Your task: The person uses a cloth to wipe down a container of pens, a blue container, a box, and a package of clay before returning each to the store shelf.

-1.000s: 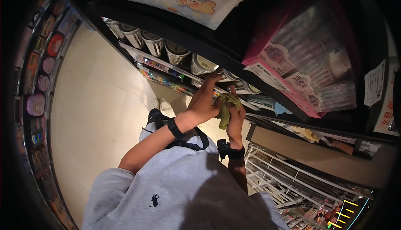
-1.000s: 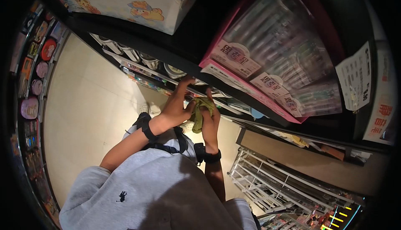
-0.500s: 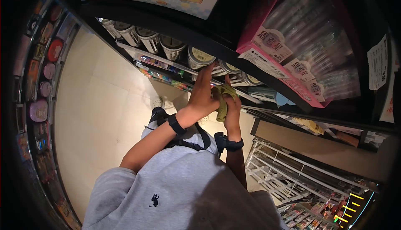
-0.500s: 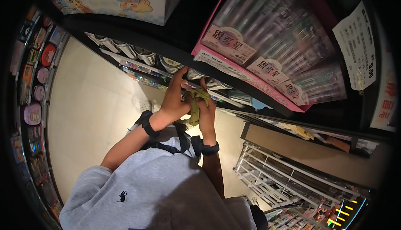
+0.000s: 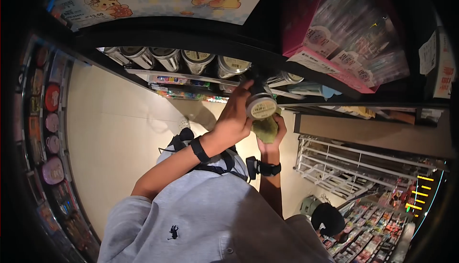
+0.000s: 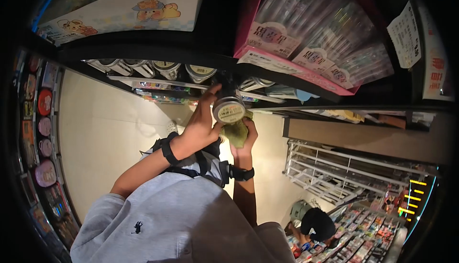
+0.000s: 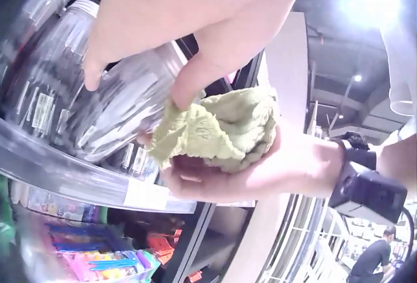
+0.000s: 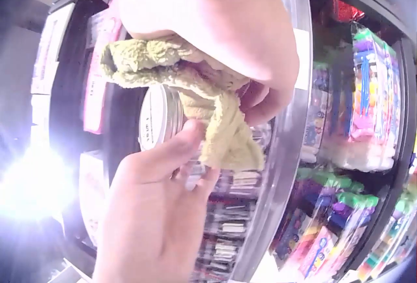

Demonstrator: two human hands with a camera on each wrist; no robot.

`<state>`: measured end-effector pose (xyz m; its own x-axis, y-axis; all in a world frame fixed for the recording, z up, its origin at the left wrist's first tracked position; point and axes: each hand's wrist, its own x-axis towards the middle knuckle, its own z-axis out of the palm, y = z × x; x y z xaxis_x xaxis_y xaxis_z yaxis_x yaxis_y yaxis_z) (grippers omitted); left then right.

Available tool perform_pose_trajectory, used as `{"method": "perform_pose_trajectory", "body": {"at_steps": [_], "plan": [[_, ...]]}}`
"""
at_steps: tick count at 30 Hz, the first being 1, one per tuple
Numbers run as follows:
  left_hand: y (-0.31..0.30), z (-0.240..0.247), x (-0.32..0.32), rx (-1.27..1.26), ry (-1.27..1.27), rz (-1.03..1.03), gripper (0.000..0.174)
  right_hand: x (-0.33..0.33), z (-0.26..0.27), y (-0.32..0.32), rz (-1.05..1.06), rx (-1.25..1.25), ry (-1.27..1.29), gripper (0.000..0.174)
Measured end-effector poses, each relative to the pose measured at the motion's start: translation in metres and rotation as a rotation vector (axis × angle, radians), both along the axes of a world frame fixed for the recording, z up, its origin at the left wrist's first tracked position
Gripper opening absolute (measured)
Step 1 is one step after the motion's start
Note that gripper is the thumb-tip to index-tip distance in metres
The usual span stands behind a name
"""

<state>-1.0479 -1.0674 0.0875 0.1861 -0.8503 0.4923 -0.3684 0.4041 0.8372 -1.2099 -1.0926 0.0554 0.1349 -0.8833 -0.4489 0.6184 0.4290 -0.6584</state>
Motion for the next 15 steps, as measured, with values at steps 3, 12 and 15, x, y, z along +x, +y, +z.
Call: {"method": "perform_pose_trajectory", "body": {"at_steps": [3, 12, 15], "plan": [[0.01, 0.023, 0.02, -0.03, -0.075, -0.098, 0.066, 0.004, 0.015, 0.038, 0.068, -0.285, 0.286, 0.037], [0.047, 0.033, 0.035, -0.125, 0.391, -0.159, 0.107, 0.07, 0.109, 0.039, 0.105, -0.463, 0.608, 0.039], [0.051, 0.033, 0.05, -0.096, 0.588, -0.046, 0.101, 0.08, 0.098, 0.041, 0.237, -1.052, 0.809, 0.045]]}}
